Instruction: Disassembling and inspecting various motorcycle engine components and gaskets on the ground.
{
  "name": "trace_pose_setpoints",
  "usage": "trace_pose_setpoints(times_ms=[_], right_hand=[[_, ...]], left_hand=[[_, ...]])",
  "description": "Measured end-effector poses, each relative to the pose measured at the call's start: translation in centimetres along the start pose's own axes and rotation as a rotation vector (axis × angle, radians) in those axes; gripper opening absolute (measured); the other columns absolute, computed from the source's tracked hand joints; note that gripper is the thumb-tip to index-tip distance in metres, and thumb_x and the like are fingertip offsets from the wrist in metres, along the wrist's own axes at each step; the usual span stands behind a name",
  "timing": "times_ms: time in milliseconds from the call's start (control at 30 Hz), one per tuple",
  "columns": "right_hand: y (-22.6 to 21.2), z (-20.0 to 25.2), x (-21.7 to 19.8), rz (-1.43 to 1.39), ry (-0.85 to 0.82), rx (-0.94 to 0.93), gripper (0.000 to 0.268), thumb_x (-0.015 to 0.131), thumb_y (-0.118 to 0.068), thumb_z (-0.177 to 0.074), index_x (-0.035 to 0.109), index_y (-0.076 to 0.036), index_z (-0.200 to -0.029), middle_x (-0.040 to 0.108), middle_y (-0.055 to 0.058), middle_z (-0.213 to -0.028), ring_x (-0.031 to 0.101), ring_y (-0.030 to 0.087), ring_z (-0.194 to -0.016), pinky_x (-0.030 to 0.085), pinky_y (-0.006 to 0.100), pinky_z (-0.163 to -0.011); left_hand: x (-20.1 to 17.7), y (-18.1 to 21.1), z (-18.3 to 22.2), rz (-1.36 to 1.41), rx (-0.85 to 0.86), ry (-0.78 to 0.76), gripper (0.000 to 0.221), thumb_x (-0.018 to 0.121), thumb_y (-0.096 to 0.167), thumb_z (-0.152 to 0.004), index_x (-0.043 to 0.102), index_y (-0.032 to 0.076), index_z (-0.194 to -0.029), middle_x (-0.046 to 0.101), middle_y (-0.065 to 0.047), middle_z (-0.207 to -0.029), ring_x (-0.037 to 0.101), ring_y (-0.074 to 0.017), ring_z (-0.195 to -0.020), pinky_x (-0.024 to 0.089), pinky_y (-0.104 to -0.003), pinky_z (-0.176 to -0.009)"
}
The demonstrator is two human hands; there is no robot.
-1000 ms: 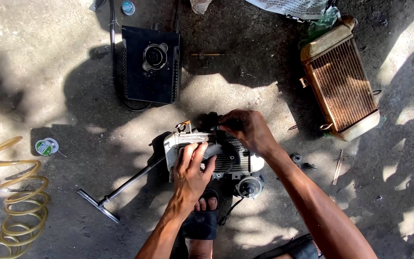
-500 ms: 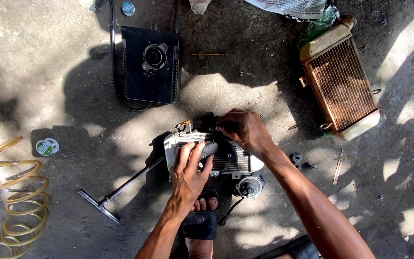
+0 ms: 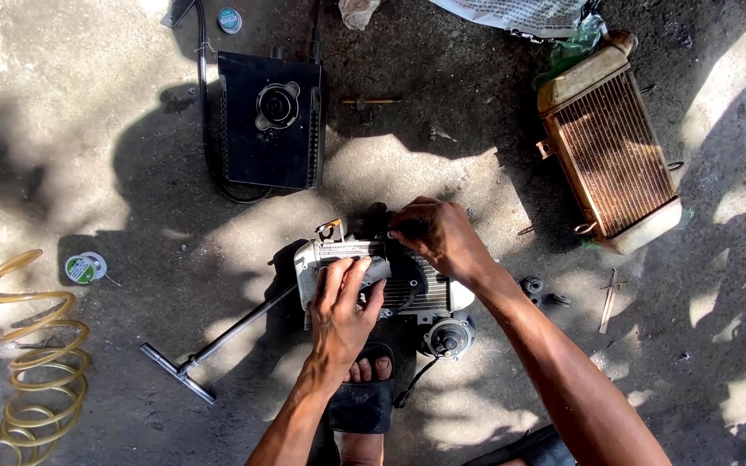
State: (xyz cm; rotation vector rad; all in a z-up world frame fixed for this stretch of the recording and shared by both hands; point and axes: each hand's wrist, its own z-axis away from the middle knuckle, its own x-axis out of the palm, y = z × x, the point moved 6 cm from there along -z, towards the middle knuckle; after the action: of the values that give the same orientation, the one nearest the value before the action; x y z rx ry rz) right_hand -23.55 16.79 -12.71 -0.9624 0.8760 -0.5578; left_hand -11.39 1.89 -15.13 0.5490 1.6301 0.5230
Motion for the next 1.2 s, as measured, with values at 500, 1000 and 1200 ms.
trace_pose_setpoints(times_ms=[500,1000,1200], right_hand=[[0.8,0.2,-0.1,0.038,-0.053,0.000,0.016,0.070,-0.010,-0.092,0.079,-0.007,-0.105,0.074,0.017,-0.096,0.073,0.034,-0.093,0.060,0.041,-0.077],[-0.4,0.2,-0.3,0.042,-0.066,-0.020,0.015,0.068,-0.010,-0.094,0.078,-0.005,-0.104,0.074,0.018,-0.097,0.074,0.034,-0.091,0.062,0.039,-0.076],[-0.3,0.3,-0.3,0.017,-0.060,-0.018,0.014,0.069,-0.010,-0.094,0.078,-0.004,-0.104,0.074,0.018,-0.096,0.074,0.032,-0.089,0.062,0.038,-0.073]], left_hand=[[-0.9,1.3,-0.7,0.053,0.040,0.041,0.037,0.086,0.019,-0.080,0.070,0.011,-0.112,0.063,-0.007,-0.109,0.068,-0.0259,-0.091,0.059,-0.037,-0.073],[-1.4,1.4,-0.9,0.221,-0.053,0.027,0.034,0.083,0.012,-0.083,0.069,0.007,-0.114,0.065,-0.010,-0.110,0.071,-0.0296,-0.095,0.062,-0.040,-0.078],[-0.3,0.6,-0.2,0.002,0.006,0.038,0.036,0.084,0.026,-0.082,0.069,0.016,-0.113,0.064,-0.004,-0.109,0.068,-0.0241,-0.095,0.059,-0.037,-0.076]])
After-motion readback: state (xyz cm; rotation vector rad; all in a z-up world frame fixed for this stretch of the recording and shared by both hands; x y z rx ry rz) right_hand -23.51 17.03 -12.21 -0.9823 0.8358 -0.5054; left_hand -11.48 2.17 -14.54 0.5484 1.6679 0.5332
